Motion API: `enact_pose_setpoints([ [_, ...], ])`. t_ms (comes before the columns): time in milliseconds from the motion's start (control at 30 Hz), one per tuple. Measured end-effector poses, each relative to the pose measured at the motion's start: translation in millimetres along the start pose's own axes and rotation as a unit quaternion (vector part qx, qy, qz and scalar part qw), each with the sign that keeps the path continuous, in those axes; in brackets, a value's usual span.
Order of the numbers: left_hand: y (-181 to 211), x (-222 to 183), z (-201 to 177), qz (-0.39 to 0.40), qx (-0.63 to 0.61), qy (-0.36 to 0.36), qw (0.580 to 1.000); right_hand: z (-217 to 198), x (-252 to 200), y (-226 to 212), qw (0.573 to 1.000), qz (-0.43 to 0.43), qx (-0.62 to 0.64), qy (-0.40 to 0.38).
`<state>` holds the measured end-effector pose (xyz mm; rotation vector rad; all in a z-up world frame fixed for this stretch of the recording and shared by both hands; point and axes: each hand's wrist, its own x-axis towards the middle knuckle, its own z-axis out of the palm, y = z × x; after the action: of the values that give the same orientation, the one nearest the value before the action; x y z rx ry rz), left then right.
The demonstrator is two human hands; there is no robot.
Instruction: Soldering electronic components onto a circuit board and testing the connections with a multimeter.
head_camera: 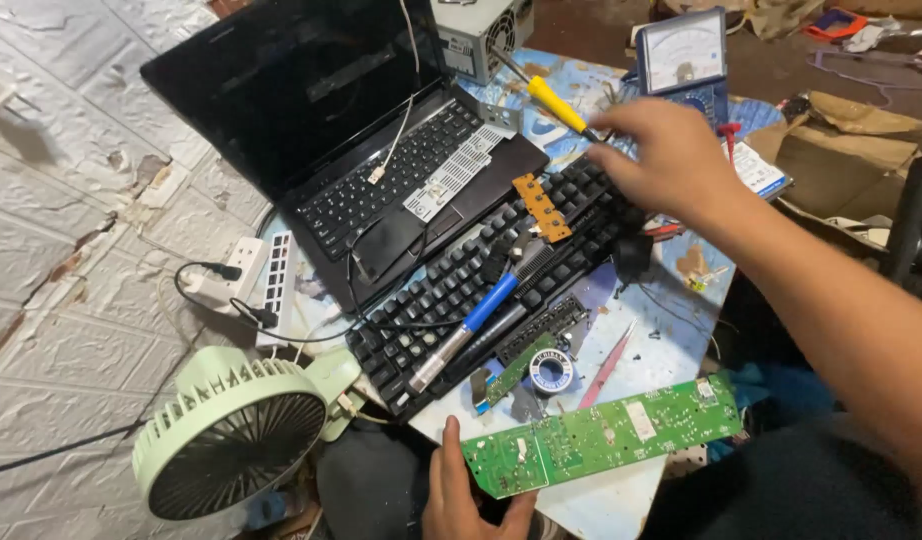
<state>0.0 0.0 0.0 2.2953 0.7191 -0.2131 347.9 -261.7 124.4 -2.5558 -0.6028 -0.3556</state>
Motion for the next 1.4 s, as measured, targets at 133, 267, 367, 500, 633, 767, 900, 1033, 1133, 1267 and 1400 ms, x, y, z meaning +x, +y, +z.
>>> enact_pose_setpoints([
  [133, 4, -1, 6, -0.033, -0.005, 0.017, 0.999, 40, 98, 6, 0.993, 0.102, 0.008, -0.051],
  [267, -21, 8, 31, -0.013, -0.031, 0.033, 0.999, 86, 155, 17, 0.963, 0.212, -0.088, -0.143],
  [367, -43, 11, 53, 0.031, -0.049, 0.085, 0.995, 105, 168, 21, 0.945, 0.239, -0.142, -0.172],
  [500, -75, 23, 67, 0.091, -0.049, 0.047, 0.994, 127, 177, 51, 0.954, 0.228, -0.152, -0.118],
  [633, -66, 23, 68, 0.034, 0.009, 0.012, 0.999, 107, 166, 34, 0.965, 0.214, -0.109, -0.103],
  [767, -28, 12, 44, 0.034, -0.025, 0.118, 0.992, 98, 162, 27, 0.959, 0.219, -0.149, -0.105],
  [900, -14, 4, 23, 0.012, -0.026, 0.061, 0.998, 82, 159, 25, 0.948, 0.206, -0.204, -0.133],
  [1033, -8, 1, 17, -0.016, -0.022, 0.03, 0.999, 43, 135, 14, 0.964, 0.209, -0.14, -0.089],
  [1133, -13, -1, 19, 0.041, -0.044, 0.079, 0.995, 14, 109, 25, 0.973, 0.228, 0.025, 0.008],
  [1267, -7, 4, 13, 0.022, -0.006, 0.034, 0.999, -30, 83, 59, 0.921, 0.184, 0.339, 0.044],
  [1400, -13, 5, 12, 0.035, -0.007, 0.035, 0.999, -106, 43, 61, 0.911, 0.358, 0.206, 0.019],
])
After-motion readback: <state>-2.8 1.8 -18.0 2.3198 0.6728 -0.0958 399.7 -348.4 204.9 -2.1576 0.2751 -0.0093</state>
